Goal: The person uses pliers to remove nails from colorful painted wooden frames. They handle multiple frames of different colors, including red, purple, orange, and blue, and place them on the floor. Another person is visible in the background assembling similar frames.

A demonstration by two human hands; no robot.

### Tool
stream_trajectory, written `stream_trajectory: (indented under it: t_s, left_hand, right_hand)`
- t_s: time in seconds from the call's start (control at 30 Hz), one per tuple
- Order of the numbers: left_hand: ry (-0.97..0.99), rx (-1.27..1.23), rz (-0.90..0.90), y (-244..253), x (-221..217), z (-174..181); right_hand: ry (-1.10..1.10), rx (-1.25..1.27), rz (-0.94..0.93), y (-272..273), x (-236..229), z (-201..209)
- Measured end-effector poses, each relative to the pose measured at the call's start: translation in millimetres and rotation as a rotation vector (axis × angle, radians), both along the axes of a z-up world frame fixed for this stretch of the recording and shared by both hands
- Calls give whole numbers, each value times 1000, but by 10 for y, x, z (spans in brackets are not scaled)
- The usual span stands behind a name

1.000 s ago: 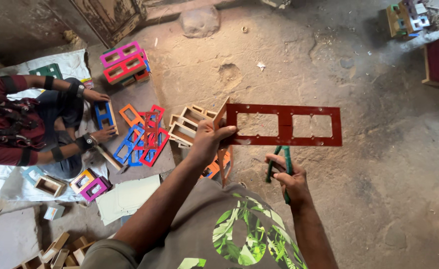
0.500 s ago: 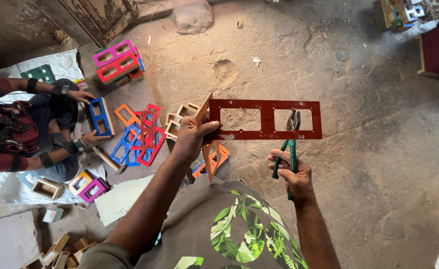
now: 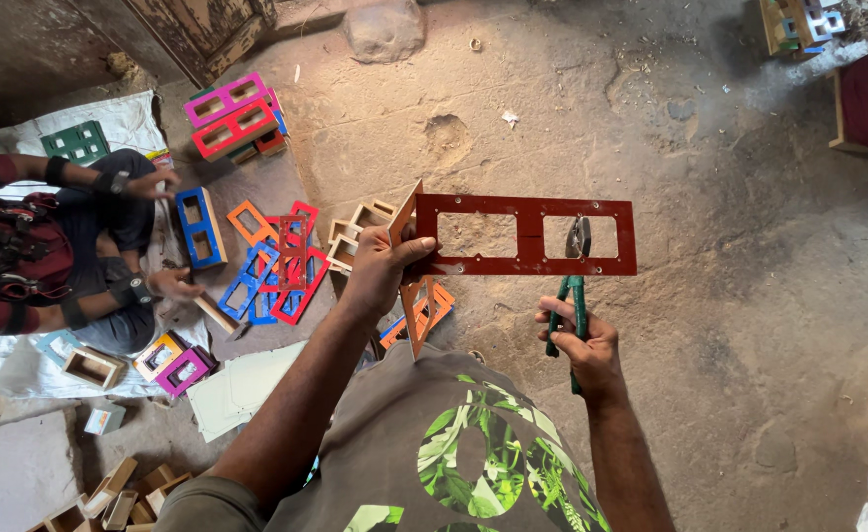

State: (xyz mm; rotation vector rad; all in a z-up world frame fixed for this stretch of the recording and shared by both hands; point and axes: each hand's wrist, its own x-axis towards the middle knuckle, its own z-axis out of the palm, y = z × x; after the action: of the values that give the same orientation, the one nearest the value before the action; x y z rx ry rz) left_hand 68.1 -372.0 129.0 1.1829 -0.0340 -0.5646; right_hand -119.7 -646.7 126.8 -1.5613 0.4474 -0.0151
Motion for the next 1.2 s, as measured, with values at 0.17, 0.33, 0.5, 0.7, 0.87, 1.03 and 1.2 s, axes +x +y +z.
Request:
stream_trajectory:
  t_s: [0.17, 0.33, 0.5, 0.7, 0.87, 1.03, 1.2]
  left_hand:
    - [2, -2, 2, -15, 21, -12]
    - [5, -91, 9, -29, 8, -29]
    - [12, -22, 9, -8, 22, -45]
    - [36, -50, 18, -5, 42, -80]
    - [10, -76, 14, -15, 25, -118]
    - [39, -9, 14, -32, 2, -167]
    - [104, -125, 37, 58, 19, -186]
  right_hand:
    - [-27, 20, -10, 20, 17, 59]
    - [-35, 10, -6, 4, 28, 27]
    - [16, -42, -13, -61, -27, -47]
    - [40, -105, -13, -105, -45, -107]
    - [99, -189, -4, -111, -46, -119]
    - [-59, -292, 12, -81, -30, -138]
    - [-275, -823, 57, -180, 19, -151]
